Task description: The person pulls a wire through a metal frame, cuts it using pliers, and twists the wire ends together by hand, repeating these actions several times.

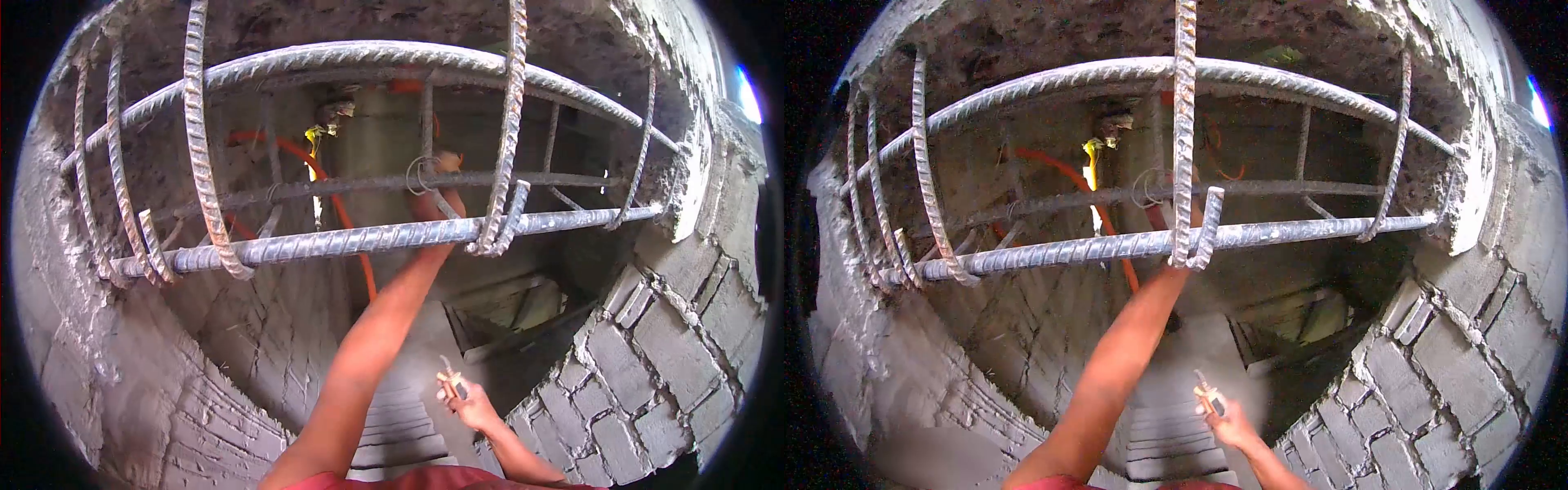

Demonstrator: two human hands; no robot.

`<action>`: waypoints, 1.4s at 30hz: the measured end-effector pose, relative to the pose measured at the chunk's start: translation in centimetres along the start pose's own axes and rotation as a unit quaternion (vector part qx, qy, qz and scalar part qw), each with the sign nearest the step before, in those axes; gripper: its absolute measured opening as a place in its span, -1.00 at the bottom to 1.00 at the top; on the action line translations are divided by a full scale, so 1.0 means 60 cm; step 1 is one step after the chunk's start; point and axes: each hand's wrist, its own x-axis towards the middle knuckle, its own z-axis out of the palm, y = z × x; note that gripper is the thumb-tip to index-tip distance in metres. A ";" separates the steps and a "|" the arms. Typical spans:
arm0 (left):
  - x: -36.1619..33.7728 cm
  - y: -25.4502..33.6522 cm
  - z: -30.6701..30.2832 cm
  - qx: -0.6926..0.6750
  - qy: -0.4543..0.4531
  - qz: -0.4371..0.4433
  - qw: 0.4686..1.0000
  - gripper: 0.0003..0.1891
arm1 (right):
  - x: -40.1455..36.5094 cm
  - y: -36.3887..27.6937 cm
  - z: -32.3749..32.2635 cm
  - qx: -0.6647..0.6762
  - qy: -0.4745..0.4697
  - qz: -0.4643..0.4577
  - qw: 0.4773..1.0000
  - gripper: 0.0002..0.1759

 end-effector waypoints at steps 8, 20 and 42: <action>0.028 -0.008 -0.020 -0.711 -0.086 -0.097 0.691 -0.67 | -0.005 -0.046 -0.051 -0.022 0.126 -0.151 0.980 -0.57; 0.000 0.118 -0.153 -0.695 -0.114 -0.256 0.662 -0.42 | -0.049 0.001 -0.042 0.058 0.122 -0.083 0.987 -0.49; -0.012 0.178 -0.156 0.093 0.126 0.035 0.987 -0.77 | -0.010 0.035 0.030 0.164 -0.011 -0.046 0.985 -0.55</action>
